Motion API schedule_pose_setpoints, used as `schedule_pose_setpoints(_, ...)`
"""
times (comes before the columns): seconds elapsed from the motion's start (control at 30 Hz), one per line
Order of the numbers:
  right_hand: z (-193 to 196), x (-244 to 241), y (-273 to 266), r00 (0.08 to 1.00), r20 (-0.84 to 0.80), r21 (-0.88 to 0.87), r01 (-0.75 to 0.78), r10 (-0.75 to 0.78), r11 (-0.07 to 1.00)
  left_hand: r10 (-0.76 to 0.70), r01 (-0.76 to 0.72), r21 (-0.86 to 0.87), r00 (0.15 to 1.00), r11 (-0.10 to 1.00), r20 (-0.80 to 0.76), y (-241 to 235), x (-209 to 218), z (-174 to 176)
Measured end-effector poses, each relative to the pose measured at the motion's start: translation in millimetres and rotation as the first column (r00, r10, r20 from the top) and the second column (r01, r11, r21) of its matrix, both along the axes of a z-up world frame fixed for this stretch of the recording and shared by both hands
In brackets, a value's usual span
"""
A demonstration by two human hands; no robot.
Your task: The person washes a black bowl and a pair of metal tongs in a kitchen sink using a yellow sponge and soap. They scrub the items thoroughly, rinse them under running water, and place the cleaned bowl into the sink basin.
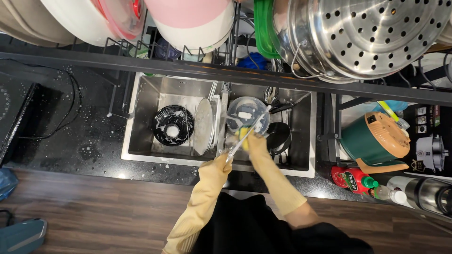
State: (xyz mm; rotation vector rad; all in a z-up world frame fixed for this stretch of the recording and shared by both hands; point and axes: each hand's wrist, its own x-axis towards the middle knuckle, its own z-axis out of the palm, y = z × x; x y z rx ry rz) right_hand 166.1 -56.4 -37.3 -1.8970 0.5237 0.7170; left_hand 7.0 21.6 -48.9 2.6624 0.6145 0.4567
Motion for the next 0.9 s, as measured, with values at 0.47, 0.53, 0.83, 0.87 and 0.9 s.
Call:
schedule_pose_setpoints(0.47, 25, 10, 19, 0.887, -0.15, 0.629, 0.426, -0.436, 0.651, -0.052, -0.548, -0.679, 0.758, 0.489, -0.65, 2, 18, 87)
schedule_pose_setpoints(0.53, 24, -16, 17, 0.917, -0.159, 0.616, 0.381, -0.365, 0.689, -0.069, -0.523, -0.8, 0.823, 0.293, -0.563, 5, 21, 69)
schedule_pose_setpoints(0.83, 6, -44, 11, 0.936, -0.311, 0.626, 0.333, -0.166, 0.705, 0.016, -0.254, -0.772, 0.946, -0.583, -0.324, 9, 20, 31)
schedule_pose_setpoints(0.87, 34, -43, 16, 0.925, -0.327, 0.547, 0.35, -0.191, 0.761, 0.0, -0.305, -0.814, 0.936, -0.494, -0.351, 6, 22, 40)
schedule_pose_setpoints(0.9, 18, -38, 13, 0.925, -0.329, 0.545, 0.352, -0.192, 0.761, -0.001, -0.308, -0.813, 0.935, -0.494, -0.353, 3, 23, 48)
